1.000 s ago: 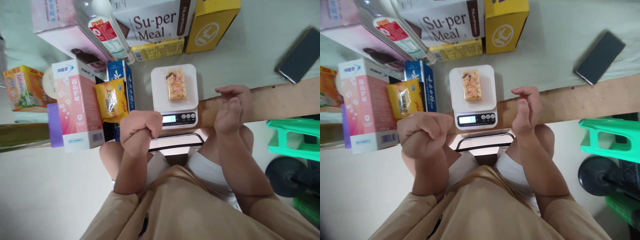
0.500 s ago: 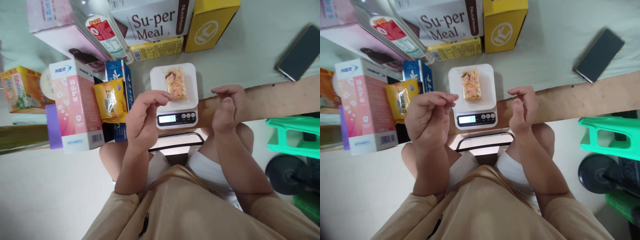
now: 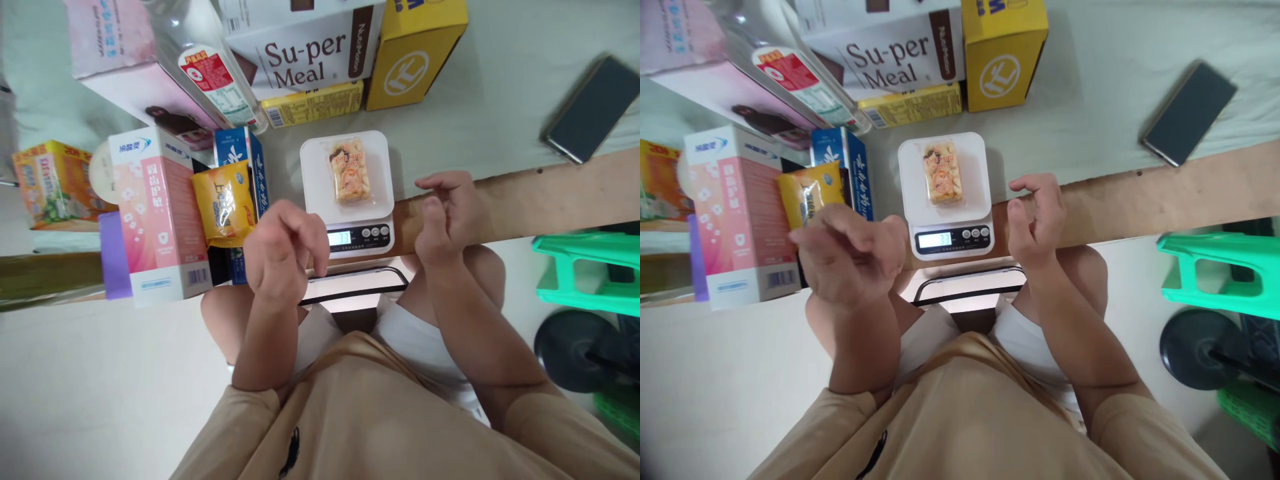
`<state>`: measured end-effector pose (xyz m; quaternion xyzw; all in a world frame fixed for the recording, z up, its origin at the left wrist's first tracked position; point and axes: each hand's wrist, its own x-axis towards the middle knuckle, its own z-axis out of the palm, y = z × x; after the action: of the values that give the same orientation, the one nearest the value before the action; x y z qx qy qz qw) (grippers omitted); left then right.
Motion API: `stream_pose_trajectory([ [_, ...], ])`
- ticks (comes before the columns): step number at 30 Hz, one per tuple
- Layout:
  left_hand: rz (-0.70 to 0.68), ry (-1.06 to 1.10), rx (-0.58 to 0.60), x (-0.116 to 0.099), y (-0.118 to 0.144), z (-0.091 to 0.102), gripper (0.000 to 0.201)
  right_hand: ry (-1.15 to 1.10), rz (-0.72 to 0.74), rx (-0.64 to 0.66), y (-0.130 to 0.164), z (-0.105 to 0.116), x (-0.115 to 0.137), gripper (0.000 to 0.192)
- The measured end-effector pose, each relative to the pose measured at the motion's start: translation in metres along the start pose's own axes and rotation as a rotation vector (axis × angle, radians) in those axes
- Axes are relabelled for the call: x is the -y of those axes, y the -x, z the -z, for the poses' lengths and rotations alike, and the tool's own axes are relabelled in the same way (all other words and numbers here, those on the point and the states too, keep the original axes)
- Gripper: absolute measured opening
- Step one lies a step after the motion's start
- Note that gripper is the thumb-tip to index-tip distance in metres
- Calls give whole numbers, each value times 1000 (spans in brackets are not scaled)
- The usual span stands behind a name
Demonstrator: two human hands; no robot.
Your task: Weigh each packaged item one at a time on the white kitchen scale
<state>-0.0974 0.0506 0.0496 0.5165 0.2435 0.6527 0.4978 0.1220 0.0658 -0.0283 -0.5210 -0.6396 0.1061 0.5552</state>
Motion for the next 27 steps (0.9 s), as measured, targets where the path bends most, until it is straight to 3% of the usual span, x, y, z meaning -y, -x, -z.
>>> stream_pose_trajectory([
  [2,-15,-49,-96,2,1,-2,34,28,60,26,-3,-2,6,20],
  [6,-81,-192,-76,1,2,4,22,162,87,135,-14,-14,28,21],
  [10,-79,-316,-37,-12,7,10,4,227,-40,259,-28,-36,55,32],
  [15,-76,-273,-28,-27,12,9,6,325,-188,413,-46,-63,80,45],
  [19,-62,-230,-6,-33,11,6,10,500,-356,512,-59,-75,97,45],
  [23,-136,-216,27,-34,8,11,9,546,-322,524,-63,-73,98,46],
  [27,-196,-188,78,-28,5,19,9,456,-226,379,-55,-39,64,47],
])
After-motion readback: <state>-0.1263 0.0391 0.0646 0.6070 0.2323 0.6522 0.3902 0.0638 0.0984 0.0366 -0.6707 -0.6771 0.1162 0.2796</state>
